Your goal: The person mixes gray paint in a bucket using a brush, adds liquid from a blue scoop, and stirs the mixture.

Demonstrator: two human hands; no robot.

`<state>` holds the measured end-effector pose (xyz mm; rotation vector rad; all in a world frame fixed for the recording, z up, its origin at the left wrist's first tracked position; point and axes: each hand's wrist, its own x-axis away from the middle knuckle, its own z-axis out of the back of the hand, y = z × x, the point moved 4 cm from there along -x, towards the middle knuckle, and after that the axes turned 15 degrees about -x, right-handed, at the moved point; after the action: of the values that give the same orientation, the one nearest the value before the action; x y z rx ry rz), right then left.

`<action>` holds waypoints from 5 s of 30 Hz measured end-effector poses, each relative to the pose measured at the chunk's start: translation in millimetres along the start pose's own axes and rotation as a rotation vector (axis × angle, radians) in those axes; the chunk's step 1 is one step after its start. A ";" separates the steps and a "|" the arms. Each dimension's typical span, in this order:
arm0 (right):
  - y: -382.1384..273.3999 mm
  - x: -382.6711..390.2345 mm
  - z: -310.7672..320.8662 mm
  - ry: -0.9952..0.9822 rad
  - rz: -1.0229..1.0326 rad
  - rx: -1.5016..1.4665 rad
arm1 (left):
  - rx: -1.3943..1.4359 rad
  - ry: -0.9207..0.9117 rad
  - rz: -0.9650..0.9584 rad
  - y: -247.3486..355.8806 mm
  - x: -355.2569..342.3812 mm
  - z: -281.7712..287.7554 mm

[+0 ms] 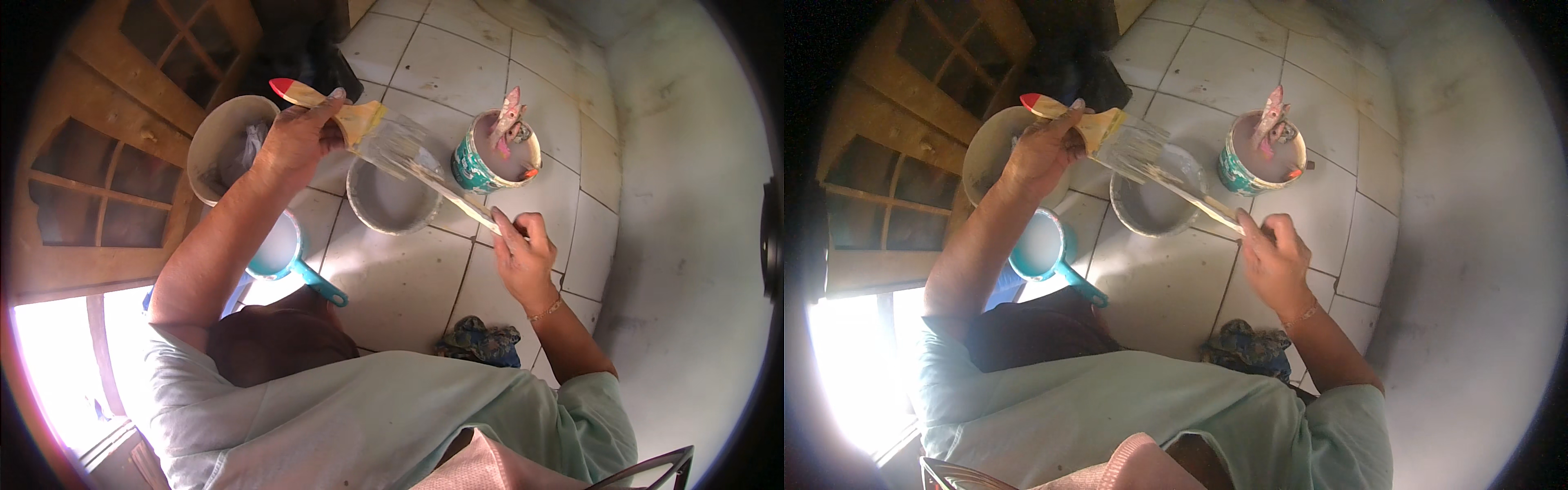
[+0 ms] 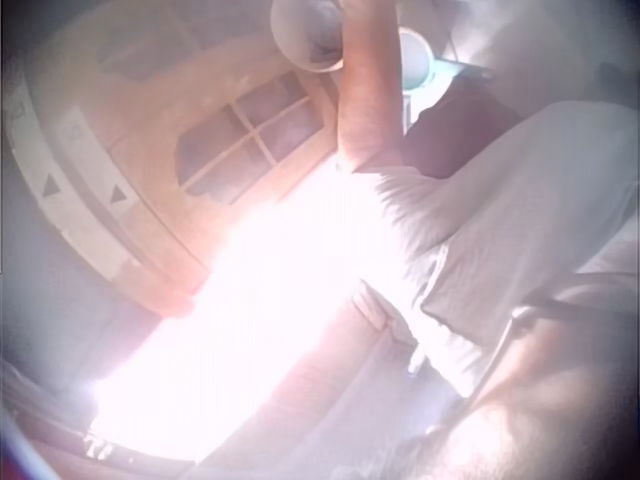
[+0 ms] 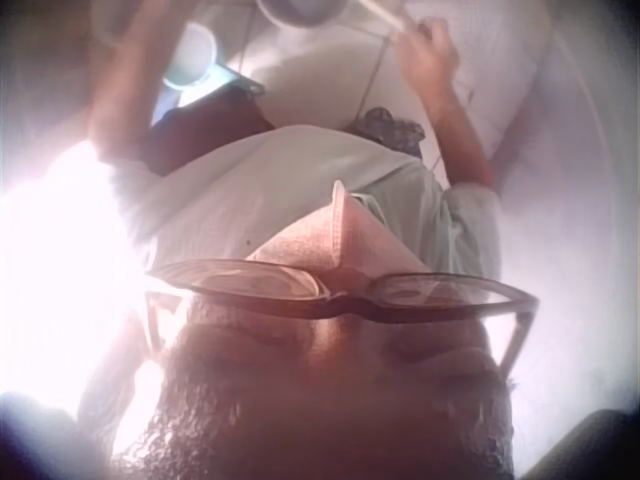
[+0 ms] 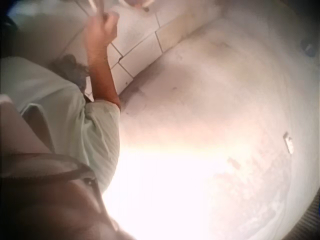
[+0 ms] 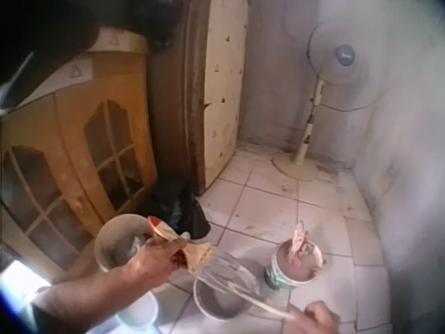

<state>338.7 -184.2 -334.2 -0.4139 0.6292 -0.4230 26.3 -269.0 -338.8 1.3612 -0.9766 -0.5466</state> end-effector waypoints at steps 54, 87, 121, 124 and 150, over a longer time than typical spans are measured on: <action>41.5 -92.8 116.2 -0.384 -0.258 0.602 | -0.120 0.015 -0.154 20.0 -10.7 16.9; 48.2 -119.0 3.1 -0.265 -0.533 -0.612 | -0.794 -0.305 -0.224 7.1 -3.4 -6.2; 240.3 -144.1 -158.2 0.095 -0.938 -1.589 | -0.454 0.074 -0.235 19.7 -52.4 31.1; 235.9 -167.1 -181.7 0.071 -0.941 -1.644 | -0.441 0.131 -0.247 15.1 -58.7 35.9; 262.0 -152.6 -148.2 -0.123 -0.947 -0.947 | -0.409 0.159 -0.256 17.3 -79.4 -15.1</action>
<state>198.5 74.8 -499.2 -1.6584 0.4466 -0.9783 -6.0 -193.0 -341.5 1.1433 -0.5264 -0.7720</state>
